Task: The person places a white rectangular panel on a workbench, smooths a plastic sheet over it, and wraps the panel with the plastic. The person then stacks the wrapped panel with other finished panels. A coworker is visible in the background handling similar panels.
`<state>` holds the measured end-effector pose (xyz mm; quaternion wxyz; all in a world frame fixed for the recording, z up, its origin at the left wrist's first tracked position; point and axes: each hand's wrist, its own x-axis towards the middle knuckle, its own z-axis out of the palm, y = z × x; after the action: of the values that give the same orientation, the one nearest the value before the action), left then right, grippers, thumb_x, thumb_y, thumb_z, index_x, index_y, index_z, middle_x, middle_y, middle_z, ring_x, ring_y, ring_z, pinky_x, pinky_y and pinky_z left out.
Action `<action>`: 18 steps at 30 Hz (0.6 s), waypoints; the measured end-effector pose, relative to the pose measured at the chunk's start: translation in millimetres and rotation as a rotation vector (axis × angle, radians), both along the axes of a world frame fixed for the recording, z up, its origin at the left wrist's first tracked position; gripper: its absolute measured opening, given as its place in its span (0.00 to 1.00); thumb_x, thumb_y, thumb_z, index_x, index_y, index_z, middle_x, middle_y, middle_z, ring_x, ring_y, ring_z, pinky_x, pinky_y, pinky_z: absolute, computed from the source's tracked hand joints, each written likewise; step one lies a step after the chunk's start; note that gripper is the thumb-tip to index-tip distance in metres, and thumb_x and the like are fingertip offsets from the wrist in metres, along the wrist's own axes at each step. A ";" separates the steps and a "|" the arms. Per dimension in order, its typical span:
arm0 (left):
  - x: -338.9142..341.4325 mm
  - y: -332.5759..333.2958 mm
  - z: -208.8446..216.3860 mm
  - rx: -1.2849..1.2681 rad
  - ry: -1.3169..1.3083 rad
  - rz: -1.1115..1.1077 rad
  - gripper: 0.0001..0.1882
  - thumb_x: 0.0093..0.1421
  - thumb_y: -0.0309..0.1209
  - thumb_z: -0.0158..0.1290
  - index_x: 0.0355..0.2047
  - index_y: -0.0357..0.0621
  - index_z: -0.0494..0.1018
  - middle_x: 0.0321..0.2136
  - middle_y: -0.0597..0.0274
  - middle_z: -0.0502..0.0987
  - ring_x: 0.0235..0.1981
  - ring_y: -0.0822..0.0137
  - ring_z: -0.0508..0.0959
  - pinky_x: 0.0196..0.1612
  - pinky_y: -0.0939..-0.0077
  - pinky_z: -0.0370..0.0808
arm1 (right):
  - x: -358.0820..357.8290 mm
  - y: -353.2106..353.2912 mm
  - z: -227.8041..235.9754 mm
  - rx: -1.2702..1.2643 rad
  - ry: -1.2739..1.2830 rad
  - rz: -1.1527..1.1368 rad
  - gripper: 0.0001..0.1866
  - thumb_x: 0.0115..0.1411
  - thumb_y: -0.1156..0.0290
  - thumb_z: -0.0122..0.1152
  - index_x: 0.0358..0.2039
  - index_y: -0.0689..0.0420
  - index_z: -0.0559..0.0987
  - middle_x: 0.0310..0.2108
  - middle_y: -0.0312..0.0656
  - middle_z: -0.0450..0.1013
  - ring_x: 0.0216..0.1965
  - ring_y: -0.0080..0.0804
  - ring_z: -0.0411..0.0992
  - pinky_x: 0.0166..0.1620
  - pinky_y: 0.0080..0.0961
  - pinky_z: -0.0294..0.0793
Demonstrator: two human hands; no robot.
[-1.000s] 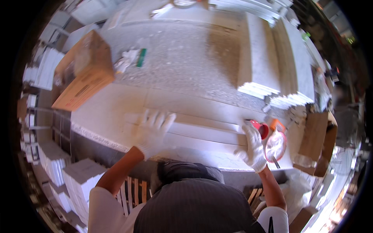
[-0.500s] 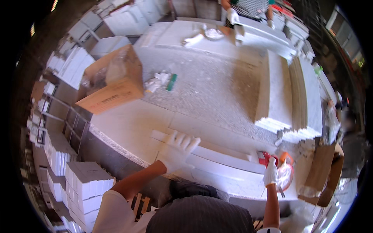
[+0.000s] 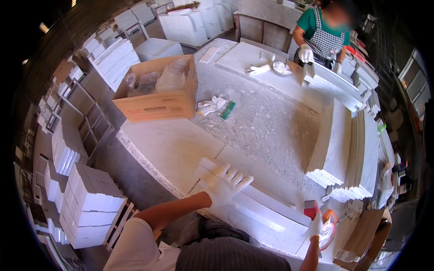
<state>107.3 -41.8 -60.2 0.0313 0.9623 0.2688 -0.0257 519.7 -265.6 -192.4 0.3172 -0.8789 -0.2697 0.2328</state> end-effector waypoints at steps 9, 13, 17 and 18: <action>-4.7 0.0 -4.3 -0.022 -0.046 0.023 0.55 0.43 0.62 0.61 0.65 0.45 0.57 0.55 0.53 0.69 0.58 0.54 0.66 0.64 0.45 0.53 | -11.3 44.3 127.6 1.078 0.937 0.082 0.25 0.64 0.54 0.57 0.54 0.59 0.71 0.38 0.40 0.77 0.36 0.35 0.77 0.46 0.36 0.77; 1.9 0.1 -12.8 0.016 -0.003 -0.004 0.56 0.43 0.64 0.59 0.66 0.46 0.56 0.56 0.52 0.68 0.58 0.53 0.66 0.65 0.43 0.51 | -84.5 69.9 154.9 1.192 1.090 0.293 0.42 0.58 0.48 0.63 0.63 0.61 0.60 0.51 0.42 0.72 0.46 0.45 0.75 0.54 0.45 0.73; -7.1 -5.5 -10.5 0.010 0.060 0.068 0.53 0.45 0.62 0.59 0.67 0.50 0.55 0.55 0.56 0.69 0.57 0.56 0.66 0.63 0.49 0.53 | -141.8 99.0 155.5 0.942 1.255 0.518 0.39 0.52 0.59 0.66 0.59 0.64 0.63 0.30 0.38 0.68 0.32 0.38 0.69 0.61 0.45 0.59; -8.3 -4.8 -9.8 0.000 0.047 0.072 0.53 0.45 0.62 0.59 0.67 0.50 0.55 0.56 0.56 0.69 0.58 0.56 0.66 0.63 0.49 0.54 | -152.1 102.0 154.0 0.859 1.264 0.526 0.38 0.50 0.61 0.67 0.58 0.64 0.63 0.25 0.37 0.67 0.29 0.37 0.67 0.63 0.45 0.55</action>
<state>99.0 -46.6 -70.0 0.0257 0.9511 0.3041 -0.0473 367.6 -163.7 -38.4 0.6545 -0.2902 -0.3033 0.6288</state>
